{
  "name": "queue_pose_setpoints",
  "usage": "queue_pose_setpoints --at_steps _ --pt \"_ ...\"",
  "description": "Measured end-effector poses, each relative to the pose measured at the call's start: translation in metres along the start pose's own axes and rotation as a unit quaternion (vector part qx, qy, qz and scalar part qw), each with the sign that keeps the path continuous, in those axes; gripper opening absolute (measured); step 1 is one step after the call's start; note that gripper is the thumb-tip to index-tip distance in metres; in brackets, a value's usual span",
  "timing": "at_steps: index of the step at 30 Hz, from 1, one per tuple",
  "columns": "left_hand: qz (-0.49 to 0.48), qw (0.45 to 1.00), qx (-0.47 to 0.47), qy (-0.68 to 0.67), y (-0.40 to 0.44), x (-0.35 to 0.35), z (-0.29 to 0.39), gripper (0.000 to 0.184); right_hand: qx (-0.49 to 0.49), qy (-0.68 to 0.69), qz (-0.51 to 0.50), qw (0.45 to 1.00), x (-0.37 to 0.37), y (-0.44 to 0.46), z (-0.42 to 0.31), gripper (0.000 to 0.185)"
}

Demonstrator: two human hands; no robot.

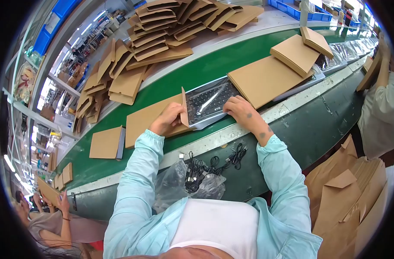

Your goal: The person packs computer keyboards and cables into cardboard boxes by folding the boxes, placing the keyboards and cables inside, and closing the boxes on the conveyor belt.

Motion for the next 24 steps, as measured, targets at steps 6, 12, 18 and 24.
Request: queue_pose_setpoints --at_steps 6,12,18,24 --pt "-0.015 1.000 -0.014 0.014 -0.010 -0.003 -0.003 0.031 -0.024 0.022 -0.034 0.999 0.001 -0.001 0.002 0.011" --pt "-0.024 0.998 -0.020 0.049 -0.019 -0.004 -0.003 0.030 -0.014 0.044 -0.085 0.995 -0.001 0.000 -0.003 0.011" --pt "0.010 0.999 -0.025 0.020 -0.023 0.010 -0.001 0.031 -0.016 0.048 -0.042 0.998 0.009 -0.001 -0.008 0.010" --pt "0.017 0.999 0.031 -0.028 0.000 0.036 0.015 0.033 -0.008 0.066 -0.032 0.997 0.023 0.002 -0.010 0.013"
Point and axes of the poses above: each hand's wrist, its own y-axis towards the middle knuckle, its own x-axis out of the palm, z = x × y, the point moved 3 cm from there along y, towards the middle knuckle, and after that the axes turned 3 degrees about y, right-handed, at the moved point
